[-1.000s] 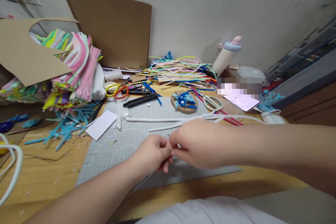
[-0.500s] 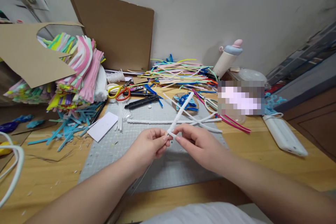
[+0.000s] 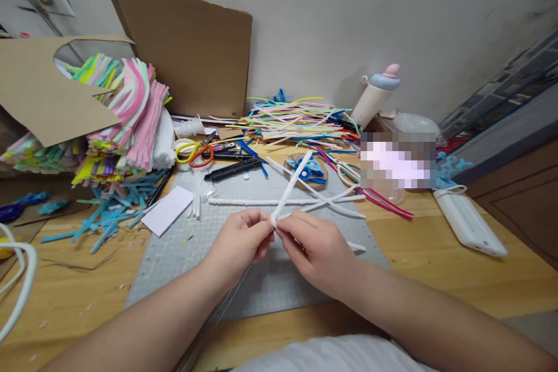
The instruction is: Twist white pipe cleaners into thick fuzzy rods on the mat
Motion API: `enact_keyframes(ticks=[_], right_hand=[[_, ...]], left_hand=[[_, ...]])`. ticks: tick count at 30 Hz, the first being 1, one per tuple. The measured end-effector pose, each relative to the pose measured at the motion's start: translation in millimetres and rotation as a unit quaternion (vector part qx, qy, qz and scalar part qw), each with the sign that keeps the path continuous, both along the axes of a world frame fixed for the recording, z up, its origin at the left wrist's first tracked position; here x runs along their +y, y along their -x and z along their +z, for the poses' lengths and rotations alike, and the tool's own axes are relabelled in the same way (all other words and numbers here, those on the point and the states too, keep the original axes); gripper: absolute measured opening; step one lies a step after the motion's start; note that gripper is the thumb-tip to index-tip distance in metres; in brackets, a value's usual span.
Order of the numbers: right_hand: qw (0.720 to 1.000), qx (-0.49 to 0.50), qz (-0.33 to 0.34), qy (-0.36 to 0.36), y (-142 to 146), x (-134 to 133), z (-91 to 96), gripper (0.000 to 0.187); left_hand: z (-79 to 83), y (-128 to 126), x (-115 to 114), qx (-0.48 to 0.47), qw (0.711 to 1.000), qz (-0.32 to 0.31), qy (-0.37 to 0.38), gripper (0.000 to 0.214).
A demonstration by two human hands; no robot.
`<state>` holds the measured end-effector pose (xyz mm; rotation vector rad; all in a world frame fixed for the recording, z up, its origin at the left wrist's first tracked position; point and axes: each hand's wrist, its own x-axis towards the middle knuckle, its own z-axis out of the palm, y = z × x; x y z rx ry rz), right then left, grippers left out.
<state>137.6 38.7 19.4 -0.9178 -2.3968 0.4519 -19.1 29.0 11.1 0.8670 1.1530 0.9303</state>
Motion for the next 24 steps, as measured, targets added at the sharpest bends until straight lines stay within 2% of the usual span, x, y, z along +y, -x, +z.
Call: enact_keyframes(ticks=[5,8,13,18,21,24], right_hand=[[0.997,-0.018,0.041,-0.066,-6.5,3.9,-4.7,0.02],[0.998,0.012,0.039,-0.051,-10.6,6.0,-4.5,0.021],[0.988,0.125,0.007,0.087,-10.7,14.8,-4.1,0.015],[0.943,0.204,0.014,0.262,-9.5,24.7,-1.3,0.01],[0.924,0.219,0.025,0.312,-10.4,22.0,6.7,0.014],[0.918,0.211,0.032,0.335,-14.9,13.1,19.4,0.019]], left_hand=[[3.4,0.1,1.4,-0.056,0.998,0.003,0.016,0.014],[7.7,0.4,2.3,-0.081,0.996,0.004,0.022,0.017],[12.5,4.2,1.7,-0.148,0.988,-0.017,0.046,0.013],[12.1,8.4,-0.7,-0.252,0.957,-0.095,0.112,0.007],[12.7,9.2,-4.0,-0.301,0.929,-0.151,0.152,0.007],[17.2,8.1,-10.3,-0.321,0.914,-0.191,0.162,0.007]])
